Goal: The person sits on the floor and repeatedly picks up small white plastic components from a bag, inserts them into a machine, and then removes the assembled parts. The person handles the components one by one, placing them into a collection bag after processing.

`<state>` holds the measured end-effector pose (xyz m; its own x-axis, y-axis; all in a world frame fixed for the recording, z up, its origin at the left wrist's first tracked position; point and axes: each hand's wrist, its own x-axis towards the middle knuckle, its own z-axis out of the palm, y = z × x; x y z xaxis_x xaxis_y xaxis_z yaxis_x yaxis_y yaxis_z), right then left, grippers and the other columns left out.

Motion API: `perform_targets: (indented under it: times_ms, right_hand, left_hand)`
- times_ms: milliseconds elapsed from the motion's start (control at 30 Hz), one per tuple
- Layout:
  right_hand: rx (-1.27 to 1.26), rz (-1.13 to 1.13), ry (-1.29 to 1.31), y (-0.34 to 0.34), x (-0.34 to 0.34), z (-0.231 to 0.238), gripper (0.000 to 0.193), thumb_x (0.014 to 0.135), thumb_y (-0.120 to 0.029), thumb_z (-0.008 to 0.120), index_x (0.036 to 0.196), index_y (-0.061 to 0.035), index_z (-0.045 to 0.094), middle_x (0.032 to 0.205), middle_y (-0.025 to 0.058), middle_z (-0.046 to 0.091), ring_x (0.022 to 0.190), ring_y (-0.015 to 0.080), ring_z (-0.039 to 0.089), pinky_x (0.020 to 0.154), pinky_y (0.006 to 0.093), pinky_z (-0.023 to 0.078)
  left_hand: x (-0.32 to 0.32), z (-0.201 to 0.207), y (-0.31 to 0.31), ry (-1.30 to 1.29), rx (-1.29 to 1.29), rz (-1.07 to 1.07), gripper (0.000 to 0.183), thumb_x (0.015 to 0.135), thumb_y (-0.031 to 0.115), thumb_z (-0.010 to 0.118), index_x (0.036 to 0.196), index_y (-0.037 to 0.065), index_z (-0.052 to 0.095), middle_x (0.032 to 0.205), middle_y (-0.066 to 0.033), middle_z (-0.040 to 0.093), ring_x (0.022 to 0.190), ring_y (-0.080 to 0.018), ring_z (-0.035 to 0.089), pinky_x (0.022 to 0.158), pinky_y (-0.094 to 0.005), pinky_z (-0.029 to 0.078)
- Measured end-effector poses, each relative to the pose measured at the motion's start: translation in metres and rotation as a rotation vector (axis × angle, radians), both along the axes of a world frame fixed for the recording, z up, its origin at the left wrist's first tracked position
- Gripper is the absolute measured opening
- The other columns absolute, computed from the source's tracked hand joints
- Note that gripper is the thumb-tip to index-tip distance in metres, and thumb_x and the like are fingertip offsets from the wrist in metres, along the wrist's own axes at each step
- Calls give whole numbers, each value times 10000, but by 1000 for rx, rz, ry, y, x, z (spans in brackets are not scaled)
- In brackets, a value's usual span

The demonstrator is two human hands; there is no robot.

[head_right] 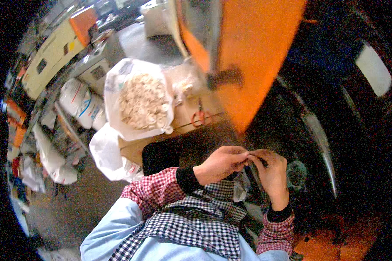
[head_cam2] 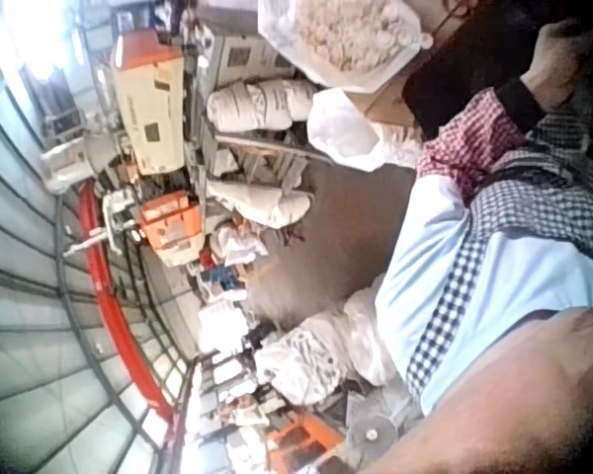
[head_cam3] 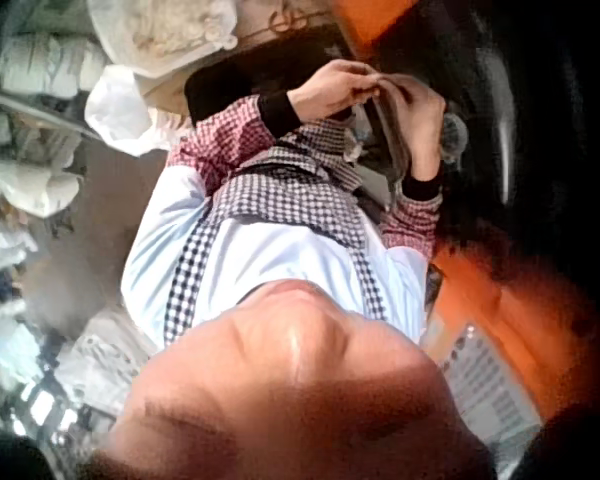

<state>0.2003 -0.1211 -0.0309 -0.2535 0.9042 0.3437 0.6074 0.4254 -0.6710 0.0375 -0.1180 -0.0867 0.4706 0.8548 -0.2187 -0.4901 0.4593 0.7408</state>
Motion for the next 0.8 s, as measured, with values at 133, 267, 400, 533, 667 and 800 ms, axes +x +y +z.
perform_targets:
  times_ms: [133, 267, 400, 533, 667, 800]
  right_hand:
    - [286, -196, -2, 30, 31, 14, 78, 734, -42, 648, 809, -40, 670, 799, 124, 648, 719, 279, 628, 653, 339, 499]
    - [444, -612, 325, 118, 63, 39, 155, 813, -108, 642, 853, 41, 658, 811, 123, 672, 738, 152, 633, 689, 277, 480]
    - [650, -866, 417, 221, 116, 61, 194, 793, -155, 667, 857, 28, 675, 782, 139, 669, 730, 192, 639, 689, 303, 482]
    - [583, -1063, 502, 295, 173, 81, 243, 788, -196, 678, 851, 39, 674, 788, 168, 663, 707, 256, 631, 672, 367, 479]
    - [454, -1209, 554, 361, 245, 65, 251, 783, -222, 685, 831, 24, 681, 796, 186, 655, 732, 286, 621, 669, 400, 470]
    - [484, -1248, 404, 392, 257, 52, 233, 784, -224, 687, 793, 8, 685, 766, 170, 654, 698, 277, 618, 643, 396, 470]
  left_hand:
    - [30, 11, 23, 53, 310, 8, 231, 890, 63, 500, 1084, -52, 547, 987, -103, 581, 900, -154, 559, 814, -237, 464]
    - [32, 6, 53, -158, 234, -39, 231, 869, 1, 496, 1084, -70, 543, 1051, -129, 581, 965, -170, 550, 852, -253, 457]
    - [45, 17, 60, -106, 156, -59, 240, 939, 46, 400, 1091, -95, 522, 1020, -153, 578, 779, -164, 503, 716, -266, 425]
    - [43, 30, 59, 73, 24, -56, 221, 945, 99, 428, 1077, -67, 488, 973, -139, 588, 746, -151, 501, 631, -246, 420]
    - [47, 47, 59, 242, -81, -72, 210, 948, 160, 449, 1000, -32, 514, 854, -90, 583, 652, -133, 494, 575, -250, 401]
    - [46, 37, 66, 421, 234, -41, 209, 948, 167, 448, 991, -27, 515, 832, -92, 586, 632, -124, 484, 564, -243, 391]
